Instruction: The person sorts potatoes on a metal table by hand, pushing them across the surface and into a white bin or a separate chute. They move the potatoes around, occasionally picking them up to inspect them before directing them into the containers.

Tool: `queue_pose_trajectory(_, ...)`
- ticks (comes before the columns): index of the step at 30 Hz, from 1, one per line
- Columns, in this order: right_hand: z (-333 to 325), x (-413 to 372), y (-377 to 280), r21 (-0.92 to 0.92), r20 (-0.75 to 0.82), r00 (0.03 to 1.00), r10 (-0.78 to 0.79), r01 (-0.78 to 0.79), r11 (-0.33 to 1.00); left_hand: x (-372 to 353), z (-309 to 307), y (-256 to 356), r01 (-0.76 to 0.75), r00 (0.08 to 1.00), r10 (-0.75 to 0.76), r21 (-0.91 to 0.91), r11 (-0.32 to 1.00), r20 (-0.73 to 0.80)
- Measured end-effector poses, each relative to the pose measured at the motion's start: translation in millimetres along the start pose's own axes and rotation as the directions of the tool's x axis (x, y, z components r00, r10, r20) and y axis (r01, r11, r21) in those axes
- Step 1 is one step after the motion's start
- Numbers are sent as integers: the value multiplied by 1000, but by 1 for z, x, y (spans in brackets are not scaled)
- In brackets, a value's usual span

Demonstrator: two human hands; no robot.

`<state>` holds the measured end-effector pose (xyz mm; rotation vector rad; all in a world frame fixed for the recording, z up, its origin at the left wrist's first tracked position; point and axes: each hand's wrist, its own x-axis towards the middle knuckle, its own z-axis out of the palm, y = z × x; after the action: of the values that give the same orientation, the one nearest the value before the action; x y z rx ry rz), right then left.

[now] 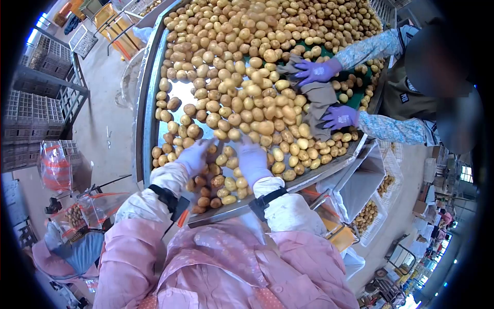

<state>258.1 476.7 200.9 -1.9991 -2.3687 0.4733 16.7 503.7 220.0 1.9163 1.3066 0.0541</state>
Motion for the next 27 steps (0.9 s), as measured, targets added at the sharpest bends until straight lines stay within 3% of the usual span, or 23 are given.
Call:
queue_pose_trajectory(1, -4, -6, -2, -73, 114, 992, -44, 52, 996, -2, 7, -26, -15, 995, 6, -91, 996, -99)
queue_pose_trajectory(2, -3, -10, -3, -48, 114, 993, 11, -6, 999, -14, 3, -23, 68, 976, -99, -162, 984, -192)
queue_pose_trajectory(4, 4, -15, -4, 0, 114, 987, 114, -115, 993, -29, 14, -34, 44, 911, -168, -317, 947, -376)
queue_pose_trajectory(5, 7, -17, -2, 22, 101, 986, 132, -135, 991, -40, 15, -19, 97, 886, -283, -449, 888, -369)
queue_pose_trajectory(7, 19, -22, 8, 289, -129, 987, 99, -58, 955, -55, 10, 25, 165, 811, -491, -680, 714, -318)
queue_pose_trajectory(8, 22, -25, 11, 408, -246, 963, 110, 0, 913, -58, 30, 16, 59, 824, -523, -886, 459, -216)
queue_pose_trajectory(9, 21, -32, 9, 590, -281, 933, 225, -17, 808, -67, 32, 36, 26, 807, -567, -949, 314, -165)
queue_pose_trajectory(10, 5, -42, 2, 865, -44, 927, 374, -152, 478, -71, 33, 63, -16, 793, -600, -987, 157, -108)
queue_pose_trajectory(11, -20, -58, -11, 957, 236, 883, 406, -283, 59, -75, 44, 78, -143, 819, -390, -809, 571, -420)
queue_pose_trajectory(12, -29, -82, -20, 845, 506, 802, 318, -387, -369, -80, 44, 103, -163, 895, -121, -566, 808, -430)
queue_pose_trajectory(13, -22, -108, -28, 826, 438, 876, 203, -304, -474, -85, 43, 129, -283, 900, 159, -268, 921, -406)
queue_pose_trajectory(14, -15, -130, -29, 725, 443, 887, 133, -267, -634, -89, 28, 158, -349, 930, 338, -63, 935, -144)
queue_pose_trajectory(16, -7, -171, -22, 357, 534, 846, 2, -223, -907, -99, 67, 161, -472, 879, 468, -25, 881, -93)
queue_pose_trajectory(17, -14, -183, -11, 769, 392, 911, 130, -246, -590, -91, 73, 162, -550, 835, 543, -106, 829, -90)
queue_pose_trajectory(19, -41, -210, 10, 849, 426, 872, 243, -292, -440, -88, 87, 168, -666, 735, 672, -284, 690, -90)
queue_pose_trajectory(20, -55, -220, 23, 625, 631, 739, 236, -304, -719, -88, 81, 170, -674, 731, 673, -273, 686, -112)
queue_pose_trajectory(22, -44, -280, 102, 350, 463, 884, -63, -248, -904, -80, 56, 172, -697, 714, 683, -243, 675, -152)
queue_pose_trajectory(23, -54, -303, 127, 565, 619, 761, 194, -260, -783, -70, 66, 146, -687, 726, 661, -144, 712, -192)
queue_pose_trajectory(24, -65, -325, 146, 722, 662, 584, 471, -327, -609, -69, 52, 135, -548, 828, 532, -55, 835, -175)
queue_pose_trajectory(25, -69, -347, 167, 718, 648, 359, 672, -583, -381, -70, 40, 117, -362, 930, 361, -10, 932, -73)
queue_pose_trajectory(26, -67, -360, 185, 560, 503, 162, 849, -809, -177, -75, 57, 75, -342, 902, 383, 213, 915, -199)
queue_pose_trajectory(27, -60, -362, 200, 549, 209, 305, 929, -823, 146, -82, 77, 23, -354, 908, 396, 252, 901, -139)
